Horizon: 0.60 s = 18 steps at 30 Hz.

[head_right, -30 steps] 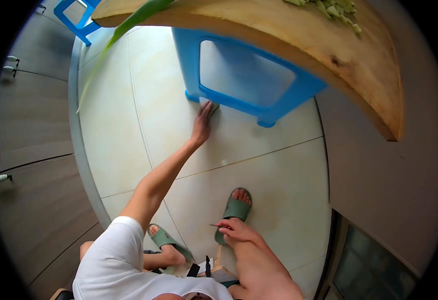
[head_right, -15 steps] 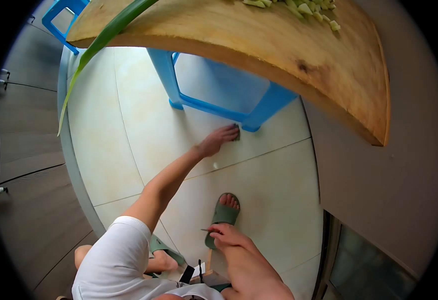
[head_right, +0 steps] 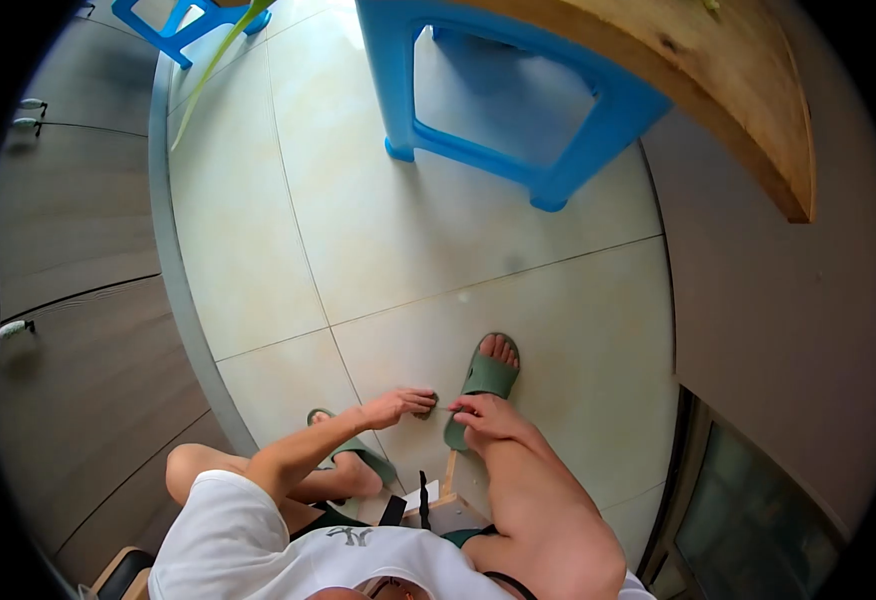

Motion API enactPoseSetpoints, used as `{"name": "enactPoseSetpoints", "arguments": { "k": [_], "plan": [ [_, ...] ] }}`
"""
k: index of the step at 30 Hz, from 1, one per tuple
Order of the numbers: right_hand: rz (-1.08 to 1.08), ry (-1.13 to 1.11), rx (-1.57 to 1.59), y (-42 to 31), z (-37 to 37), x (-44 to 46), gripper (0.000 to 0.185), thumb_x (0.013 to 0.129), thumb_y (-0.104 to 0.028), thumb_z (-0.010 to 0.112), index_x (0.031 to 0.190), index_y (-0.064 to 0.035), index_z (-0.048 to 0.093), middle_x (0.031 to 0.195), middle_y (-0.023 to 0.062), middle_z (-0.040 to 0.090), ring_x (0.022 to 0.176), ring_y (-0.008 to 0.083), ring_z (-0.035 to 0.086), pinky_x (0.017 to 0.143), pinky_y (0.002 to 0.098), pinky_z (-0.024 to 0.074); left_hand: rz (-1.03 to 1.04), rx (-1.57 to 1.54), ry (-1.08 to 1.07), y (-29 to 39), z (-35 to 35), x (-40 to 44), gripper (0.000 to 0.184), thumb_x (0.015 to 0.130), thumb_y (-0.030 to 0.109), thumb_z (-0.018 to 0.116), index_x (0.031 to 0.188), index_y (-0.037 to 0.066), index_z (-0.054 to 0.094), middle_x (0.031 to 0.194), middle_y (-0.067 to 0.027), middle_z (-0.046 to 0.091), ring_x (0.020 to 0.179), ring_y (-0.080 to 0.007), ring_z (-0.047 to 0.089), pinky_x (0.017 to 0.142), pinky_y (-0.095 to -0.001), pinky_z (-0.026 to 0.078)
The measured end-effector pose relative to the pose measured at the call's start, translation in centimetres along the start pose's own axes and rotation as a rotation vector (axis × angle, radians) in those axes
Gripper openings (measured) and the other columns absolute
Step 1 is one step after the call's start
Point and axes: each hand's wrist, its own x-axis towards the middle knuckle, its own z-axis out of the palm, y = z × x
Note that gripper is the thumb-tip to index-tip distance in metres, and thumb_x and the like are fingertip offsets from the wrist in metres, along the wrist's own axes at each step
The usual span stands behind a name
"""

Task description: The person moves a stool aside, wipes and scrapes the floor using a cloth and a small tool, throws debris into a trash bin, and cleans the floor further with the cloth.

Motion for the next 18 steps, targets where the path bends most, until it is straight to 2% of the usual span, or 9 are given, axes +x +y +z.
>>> {"name": "enactPoseSetpoints", "arguments": {
  "k": [2, 3, 4, 5, 7, 10, 14, 15, 18],
  "plan": [
    [0.019, 0.018, 0.054, 0.4, 0.4, 0.2, 0.026, 0.091, -0.015, 0.059, 0.113, -0.0030, 0.063, 0.096, 0.0105, 0.069, 0.088, 0.0186, 0.063, 0.081, 0.0317, 0.0493, -0.288, -0.072, 0.028, 3.2, -0.1, -0.2, 0.047, 0.083, -0.007, 0.040, 0.123, 0.003, 0.063, 0.138, -0.0126, 0.054, 0.135, -0.0314, 0.042, 0.110, -0.0407, 0.034],
    [0.044, 0.025, 0.092, 0.6, 0.5, 0.4, 0.026, 0.091, -0.015, 0.059, 0.113, -0.0027, 0.063, 0.096, 0.0103, 0.069, 0.088, 0.0181, 0.063, 0.082, 0.0315, 0.0489, -0.387, -0.293, 0.187, 3.4, -0.5, 0.3, 0.075, 0.060, -0.021, 0.033, 0.124, 0.003, 0.062, 0.136, -0.0111, 0.056, 0.130, -0.0264, 0.049, 0.106, -0.0339, 0.039],
    [0.074, 0.029, 0.132, 0.8, 0.7, 0.5, 0.026, 0.091, -0.015, 0.059, 0.113, -0.0024, 0.063, 0.096, 0.0100, 0.069, 0.089, 0.0175, 0.062, 0.082, 0.0312, 0.0485, -0.351, -0.379, 0.307, 3.0, -1.9, 1.0, 0.071, 0.064, -0.022, 0.032, 0.123, 0.003, 0.063, 0.134, -0.0114, 0.058, 0.126, -0.0230, 0.052, 0.104, -0.0323, 0.041],
    [0.079, 0.052, 0.146, 0.4, 0.6, 0.6, 0.025, 0.092, -0.014, 0.059, 0.113, -0.0021, 0.063, 0.093, 0.0063, 0.067, 0.088, 0.0146, 0.060, 0.082, 0.0297, 0.0474, -0.253, -0.175, 0.512, 4.9, -4.3, 2.5, 0.060, 0.072, -0.022, 0.034, 0.117, 0.001, 0.065, 0.118, -0.0143, 0.067, 0.112, -0.0230, 0.061, 0.099, -0.0341, 0.046],
    [0.109, 0.114, 0.251, 0.8, 0.6, 0.7, 0.024, 0.092, -0.014, 0.058, 0.113, -0.0027, 0.064, 0.089, 0.0034, 0.065, 0.085, 0.0124, 0.058, 0.080, 0.0281, 0.0470, -0.151, -0.125, 0.760, 3.8, -9.3, 4.8, 0.059, 0.074, -0.022, 0.035, 0.118, 0.002, 0.066, 0.123, -0.0135, 0.065, 0.117, -0.0231, 0.059, 0.101, -0.0327, 0.044],
    [0.159, 0.210, 0.406, 1.0, 0.6, 0.5, 0.022, 0.094, -0.012, 0.057, 0.113, -0.0025, 0.064, 0.082, -0.0003, 0.060, 0.077, 0.0086, 0.054, 0.073, 0.0245, 0.0455, -0.205, 0.203, 0.842, 4.8, -16.5, 7.5, 0.061, 0.072, -0.022, 0.038, 0.124, 0.001, 0.061, 0.136, -0.0167, 0.055, 0.130, -0.0309, 0.049, 0.109, -0.0351, 0.038],
    [0.217, 0.363, 0.701, 2.0, 0.7, 0.6, 0.021, 0.098, -0.011, 0.054, 0.114, -0.0012, 0.062, 0.075, -0.0019, 0.054, 0.068, 0.0050, 0.048, 0.062, 0.0199, 0.0407, -0.176, 0.376, 0.826, 1.6, -13.3, 8.7, 0.070, 0.071, -0.021, 0.037, 0.135, 0.003, 0.050, 0.149, -0.0167, 0.040, 0.143, -0.0326, 0.028, 0.119, -0.0377, 0.021],
    [0.207, 0.444, 0.787, 1.9, 1.0, 0.7, 0.021, 0.099, -0.013, 0.054, 0.114, -0.0008, 0.061, 0.071, -0.0034, 0.052, 0.059, 0.0033, 0.044, 0.052, 0.0177, 0.0353, -0.081, 0.373, 0.777, -0.1, -11.0, 9.1, 0.074, 0.066, -0.021, 0.037, 0.133, 0.003, 0.052, 0.148, -0.0169, 0.041, 0.144, -0.0333, 0.027, 0.118, -0.0396, 0.022],
    [0.234, 0.509, 0.884, -0.5, -0.1, -0.6, 0.020, 0.098, -0.010, 0.055, 0.115, -0.0021, 0.063, 0.072, -0.0043, 0.054, 0.061, 0.0021, 0.046, 0.055, 0.0161, 0.0371, 0.025, 0.358, 0.468, -1.7, -3.6, 9.4, 0.062, 0.075, -0.014, 0.038, 0.132, 0.005, 0.054, 0.149, -0.0142, 0.041, 0.143, -0.0325, 0.029, 0.118, -0.0416, 0.025]
  ]
}}
